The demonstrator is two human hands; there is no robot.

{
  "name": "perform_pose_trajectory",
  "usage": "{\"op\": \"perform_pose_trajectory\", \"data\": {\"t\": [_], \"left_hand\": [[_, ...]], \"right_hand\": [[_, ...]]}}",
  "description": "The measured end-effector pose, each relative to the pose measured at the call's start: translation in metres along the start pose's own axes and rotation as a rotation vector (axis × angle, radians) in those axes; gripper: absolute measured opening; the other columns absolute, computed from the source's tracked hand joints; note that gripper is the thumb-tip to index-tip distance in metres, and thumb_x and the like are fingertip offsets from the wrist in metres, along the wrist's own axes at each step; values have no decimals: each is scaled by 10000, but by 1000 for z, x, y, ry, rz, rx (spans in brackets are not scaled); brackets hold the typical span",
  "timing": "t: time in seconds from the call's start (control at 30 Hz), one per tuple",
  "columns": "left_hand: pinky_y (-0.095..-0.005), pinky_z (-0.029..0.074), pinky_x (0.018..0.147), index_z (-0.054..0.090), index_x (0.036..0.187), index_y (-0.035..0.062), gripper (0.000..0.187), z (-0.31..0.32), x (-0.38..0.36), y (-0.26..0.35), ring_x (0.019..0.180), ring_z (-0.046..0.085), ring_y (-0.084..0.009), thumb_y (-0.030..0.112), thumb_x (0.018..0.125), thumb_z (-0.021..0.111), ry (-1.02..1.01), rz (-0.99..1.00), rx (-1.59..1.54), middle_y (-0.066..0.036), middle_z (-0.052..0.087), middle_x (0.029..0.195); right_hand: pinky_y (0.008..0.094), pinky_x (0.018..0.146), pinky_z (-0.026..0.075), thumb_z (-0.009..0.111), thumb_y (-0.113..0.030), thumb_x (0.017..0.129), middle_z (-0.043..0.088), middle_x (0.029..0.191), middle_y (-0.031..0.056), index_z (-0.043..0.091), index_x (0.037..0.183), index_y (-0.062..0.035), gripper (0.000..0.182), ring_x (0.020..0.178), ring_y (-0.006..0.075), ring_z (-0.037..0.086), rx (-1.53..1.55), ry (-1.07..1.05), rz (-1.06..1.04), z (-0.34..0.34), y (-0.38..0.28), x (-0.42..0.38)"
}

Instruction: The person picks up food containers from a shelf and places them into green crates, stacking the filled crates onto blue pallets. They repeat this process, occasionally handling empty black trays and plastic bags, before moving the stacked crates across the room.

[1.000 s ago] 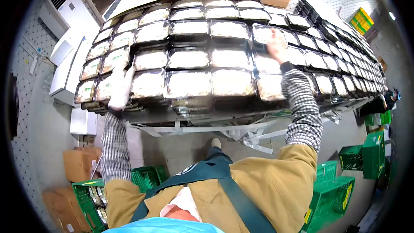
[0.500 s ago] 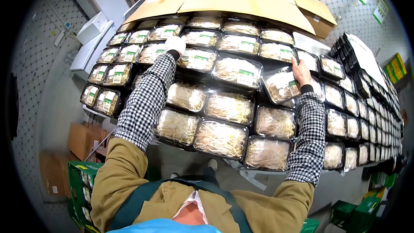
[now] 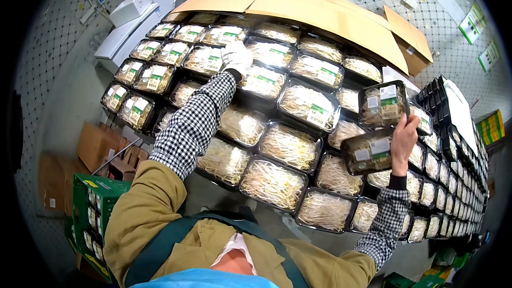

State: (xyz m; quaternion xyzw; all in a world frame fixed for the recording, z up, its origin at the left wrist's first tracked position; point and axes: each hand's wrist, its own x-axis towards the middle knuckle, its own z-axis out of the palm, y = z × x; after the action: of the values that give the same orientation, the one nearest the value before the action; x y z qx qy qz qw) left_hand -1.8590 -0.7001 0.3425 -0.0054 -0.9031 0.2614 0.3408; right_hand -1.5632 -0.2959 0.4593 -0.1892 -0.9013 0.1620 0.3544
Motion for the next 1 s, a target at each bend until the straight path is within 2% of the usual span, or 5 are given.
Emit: {"op": "perform_pose_trajectory", "data": {"t": [0.1, 0.2, 0.73, 0.83, 1.0], "left_hand": [[-558, 272, 992, 548, 1034, -70, 592, -53, 9, -32, 1122, 465, -319, 476, 863, 391, -433, 43, -714, -226, 518, 1102], [-534, 251, 1012, 549, 1094, -50, 591, -46, 14, -25, 1103, 473, -345, 478, 852, 445, -485, -111, -774, -208, 534, 1122], [-300, 465, 866, 670, 969, 72, 224, -37, 22, -32, 947, 618, -192, 243, 837, 612, -583, -130, -648, -99, 652, 978], [-441, 488, 770, 678, 903, 32, 291, -26, 30, -29, 857, 655, -286, 230, 873, 466, -559, -254, -923, -167, 676, 894], [-421, 522, 696, 683, 895, 55, 364, -73, 44, -48, 774, 649, -266, 320, 647, 682, -293, 335, -1063, -122, 668, 849]], "right_hand": [[431, 519, 405, 440, -191, 964, 543, 703, 217, 393, 914, -10, 194, 605, 383, 559, -69, -6, -59, -19, -9, -12], [432, 514, 397, 458, -171, 958, 522, 697, 208, 394, 911, -10, 180, 597, 383, 545, -80, -29, -112, -28, -12, -24], [308, 518, 418, 515, -125, 941, 546, 711, 119, 434, 970, 9, 159, 587, 173, 521, -42, 27, -266, -43, -36, -58], [299, 533, 430, 528, -126, 935, 557, 732, 128, 457, 979, 17, 166, 600, 181, 531, -38, 57, -219, -45, -37, -59], [361, 546, 436, 509, -193, 945, 562, 779, 178, 507, 954, 8, 201, 625, 293, 550, -204, 132, -355, -51, -36, -46]]}}
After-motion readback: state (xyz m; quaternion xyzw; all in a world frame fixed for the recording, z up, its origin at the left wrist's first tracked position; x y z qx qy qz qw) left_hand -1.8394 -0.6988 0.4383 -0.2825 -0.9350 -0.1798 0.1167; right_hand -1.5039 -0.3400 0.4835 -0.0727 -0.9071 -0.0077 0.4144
